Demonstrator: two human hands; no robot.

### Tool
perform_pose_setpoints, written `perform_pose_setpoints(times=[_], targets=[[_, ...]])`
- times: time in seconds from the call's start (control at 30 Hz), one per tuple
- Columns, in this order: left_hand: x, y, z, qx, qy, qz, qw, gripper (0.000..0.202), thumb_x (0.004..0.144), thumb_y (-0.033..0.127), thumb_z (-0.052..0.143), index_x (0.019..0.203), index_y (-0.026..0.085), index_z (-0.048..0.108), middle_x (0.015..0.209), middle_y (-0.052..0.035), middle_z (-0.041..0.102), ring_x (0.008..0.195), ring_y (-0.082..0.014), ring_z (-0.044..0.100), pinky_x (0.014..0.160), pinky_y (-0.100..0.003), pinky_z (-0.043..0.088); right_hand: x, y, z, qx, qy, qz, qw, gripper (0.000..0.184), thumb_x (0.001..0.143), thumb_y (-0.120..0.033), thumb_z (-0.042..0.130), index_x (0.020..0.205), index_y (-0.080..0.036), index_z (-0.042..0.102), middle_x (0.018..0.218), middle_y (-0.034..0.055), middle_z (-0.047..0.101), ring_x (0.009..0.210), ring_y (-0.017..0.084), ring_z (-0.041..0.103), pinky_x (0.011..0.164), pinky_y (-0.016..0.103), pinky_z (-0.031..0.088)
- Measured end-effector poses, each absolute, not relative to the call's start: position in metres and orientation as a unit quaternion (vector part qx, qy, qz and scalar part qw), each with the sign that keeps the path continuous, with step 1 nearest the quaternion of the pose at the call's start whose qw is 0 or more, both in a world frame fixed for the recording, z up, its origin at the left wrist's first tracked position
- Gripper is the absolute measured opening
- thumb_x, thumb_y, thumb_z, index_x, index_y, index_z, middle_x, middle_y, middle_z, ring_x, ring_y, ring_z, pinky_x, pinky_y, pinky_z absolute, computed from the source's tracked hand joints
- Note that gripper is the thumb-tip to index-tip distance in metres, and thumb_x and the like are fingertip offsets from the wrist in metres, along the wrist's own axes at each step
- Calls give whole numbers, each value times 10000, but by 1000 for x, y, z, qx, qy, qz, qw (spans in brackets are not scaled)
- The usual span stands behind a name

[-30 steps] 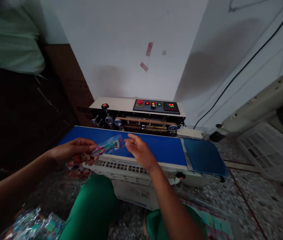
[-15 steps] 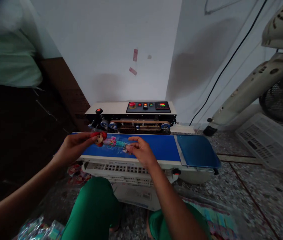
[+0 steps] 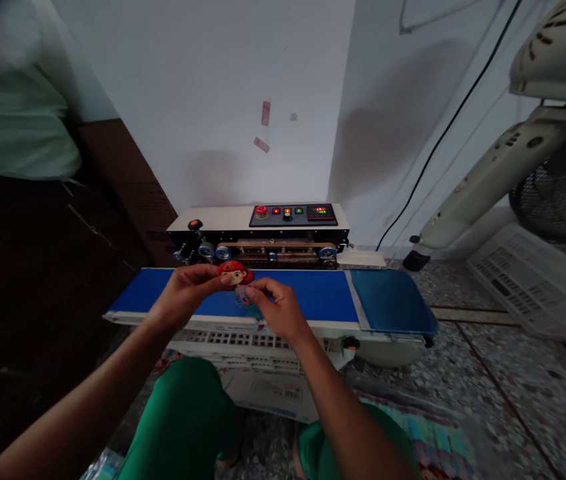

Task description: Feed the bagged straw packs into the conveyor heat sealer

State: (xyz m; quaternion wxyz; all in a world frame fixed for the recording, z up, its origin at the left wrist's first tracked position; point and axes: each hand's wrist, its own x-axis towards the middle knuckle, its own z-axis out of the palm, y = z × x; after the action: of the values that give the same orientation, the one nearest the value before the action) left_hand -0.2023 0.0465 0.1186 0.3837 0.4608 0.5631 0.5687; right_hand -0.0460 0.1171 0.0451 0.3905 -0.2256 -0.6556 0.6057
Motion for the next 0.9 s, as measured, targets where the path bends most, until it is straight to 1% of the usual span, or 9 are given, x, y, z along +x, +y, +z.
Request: perform_pose_setpoints(times=[0.1, 0.23, 0.4, 0.5, 0.6, 0.67, 0.77, 0.83, 0.9], targets=[[-194, 50, 106, 429, 549, 616, 367, 160, 663, 288, 762, 693, 157, 677, 754, -36, 731, 754, -178, 674, 783, -319, 511, -45, 118, 44, -202, -649, 625, 384, 222, 783, -422, 635, 895, -233, 666, 872, 12, 681, 816, 157, 614, 743, 299, 474], [-183, 55, 95, 401, 520, 647, 388, 192, 646, 271, 776, 760, 162, 667, 824, -28, 732, 782, -163, 665, 774, -295, 503, -45, 120, 42, -220, -623, 629, 409, 209, 787, -413, 633, 855, -214, 638, 793, 3, 659, 743, 139, 597, 700, 279, 467], [-173, 62, 88, 379, 503, 663, 404, 154, 635, 230, 776, 681, 160, 647, 747, -10, 716, 711, -132, 646, 723, -259, 494, -43, 122, 40, -209, -611, 648, 404, 273, 794, -404, 626, 1001, -226, 636, 875, 15, 656, 798, 150, 593, 734, 289, 477], [-167, 68, 80, 378, 504, 675, 384, 151, 630, 216, 772, 703, 168, 649, 728, -3, 705, 683, -129, 639, 690, -257, 494, -42, 124, 39, -223, -604, 641, 419, 271, 790, -404, 630, 1006, -241, 646, 858, 2, 657, 748, 140, 591, 712, 282, 485], [-162, 72, 72, 371, 502, 692, 362, 215, 627, 210, 771, 810, 183, 663, 755, -8, 707, 725, -150, 654, 723, -284, 502, -41, 127, 37, -246, -595, 637, 424, 285, 771, -403, 652, 992, -223, 662, 825, 8, 665, 717, 141, 591, 681, 280, 487], [-161, 73, 66, 373, 503, 689, 364, 229, 642, 232, 763, 843, 185, 666, 775, -18, 708, 760, -164, 657, 746, -302, 503, -40, 128, 35, -246, -584, 647, 424, 306, 762, -402, 661, 1016, -232, 664, 896, 19, 681, 793, 162, 610, 713, 292, 493], [-165, 74, 60, 391, 528, 660, 364, 149, 676, 286, 742, 715, 171, 654, 732, -20, 688, 731, -161, 638, 731, -295, 492, -40, 129, 32, -238, -580, 648, 432, 292, 780, -405, 644, 1035, -266, 674, 1011, 12, 685, 968, 193, 604, 842, 329, 474], [-168, 73, 59, 417, 549, 644, 331, 166, 706, 308, 720, 654, 173, 638, 678, -8, 650, 682, -146, 607, 694, -281, 480, -40, 130, 30, -242, -591, 640, 427, 257, 805, -417, 611, 994, -267, 698, 1000, 6, 691, 1009, 206, 595, 892, 352, 452], [-170, 70, 61, 457, 559, 638, 267, 149, 733, 300, 701, 656, 183, 652, 686, -8, 622, 690, -145, 588, 692, -283, 473, -41, 131, 28, -249, -599, 636, 419, 238, 812, -419, 603, 951, -263, 715, 960, 0, 698, 994, 212, 599, 895, 363, 448]])
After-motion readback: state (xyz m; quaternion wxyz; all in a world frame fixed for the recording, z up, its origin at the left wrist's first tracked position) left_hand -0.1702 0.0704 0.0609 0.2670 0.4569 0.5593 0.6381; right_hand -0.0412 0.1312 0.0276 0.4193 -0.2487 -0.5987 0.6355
